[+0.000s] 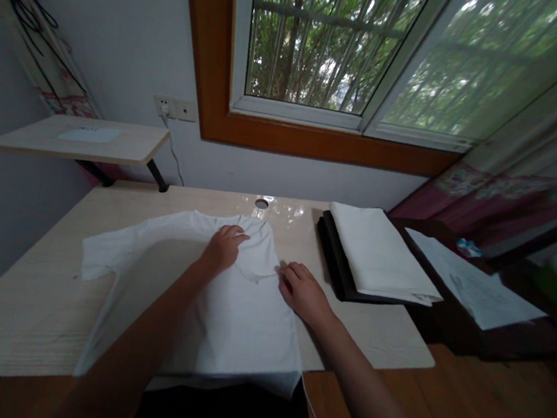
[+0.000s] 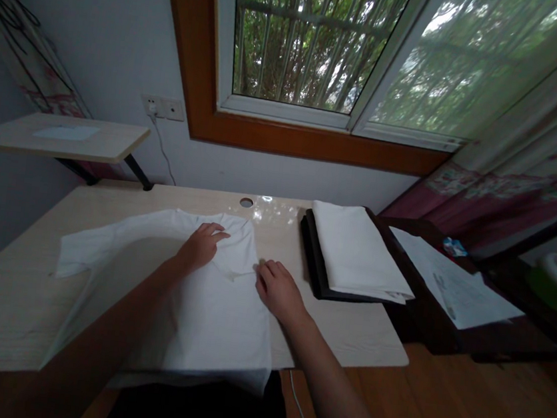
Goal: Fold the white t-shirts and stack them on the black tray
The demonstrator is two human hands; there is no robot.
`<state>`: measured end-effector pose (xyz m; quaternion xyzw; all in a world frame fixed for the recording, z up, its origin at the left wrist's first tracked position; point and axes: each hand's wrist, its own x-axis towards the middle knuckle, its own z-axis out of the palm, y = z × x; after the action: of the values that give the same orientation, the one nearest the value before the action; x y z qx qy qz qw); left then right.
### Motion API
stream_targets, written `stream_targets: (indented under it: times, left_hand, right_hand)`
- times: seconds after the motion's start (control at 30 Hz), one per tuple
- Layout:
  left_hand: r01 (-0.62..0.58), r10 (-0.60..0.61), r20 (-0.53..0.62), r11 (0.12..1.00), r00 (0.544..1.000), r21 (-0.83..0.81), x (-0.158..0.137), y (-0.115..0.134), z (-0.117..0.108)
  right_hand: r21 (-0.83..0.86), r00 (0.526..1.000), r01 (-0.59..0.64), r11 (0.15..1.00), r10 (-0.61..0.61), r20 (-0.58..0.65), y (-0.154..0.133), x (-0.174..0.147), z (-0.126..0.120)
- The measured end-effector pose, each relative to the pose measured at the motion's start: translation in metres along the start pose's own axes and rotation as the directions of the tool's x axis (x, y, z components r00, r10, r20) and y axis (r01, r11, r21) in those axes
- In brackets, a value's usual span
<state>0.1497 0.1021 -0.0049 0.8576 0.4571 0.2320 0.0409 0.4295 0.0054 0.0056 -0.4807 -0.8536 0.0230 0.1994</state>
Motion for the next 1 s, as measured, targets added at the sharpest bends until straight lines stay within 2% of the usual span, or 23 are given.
stream_targets:
  times: [0.2, 0.33, 0.5, 0.7, 0.87, 1.0]
  left_hand:
    - [-0.116, 0.109, 0.074, 0.987, 0.991, 0.111, 0.014, 0.032, 0.008]
    - [-0.106, 0.087, 0.132, 0.983, 0.987, 0.149, 0.024, 0.048, 0.025]
    - [-0.048, 0.014, 0.169, 0.979, 0.985, 0.199, 0.034, 0.037, 0.039]
    - [-0.022, -0.014, 0.175, 0.979, 0.984, 0.204, 0.040, 0.023, 0.034]
    - [-0.124, 0.106, 0.108, 0.978, 0.988, 0.168, 0.041, 0.027, 0.022]
    - [-0.193, 0.174, 0.172, 0.976, 0.970, 0.101, 0.040, 0.029, 0.019]
  right_hand:
    - [0.099, 0.999, -0.010, 0.995, 0.013, -0.029, 0.004, -0.007, 0.004]
    - [0.096, 0.999, -0.033, 0.995, 0.034, -0.006, 0.003, -0.009, 0.005]
    - [0.067, 0.998, -0.061, 0.996, 0.058, 0.040, 0.006, -0.014, 0.002]
    - [-0.046, 0.994, -0.017, 0.999, 0.022, 0.106, 0.002, -0.011, -0.014]
    - [-0.046, 0.999, 0.002, 0.999, 0.000, 0.040, -0.009, 0.001, -0.019]
    - [0.044, 0.993, 0.121, 0.992, -0.121, -0.016, -0.016, 0.007, -0.004]
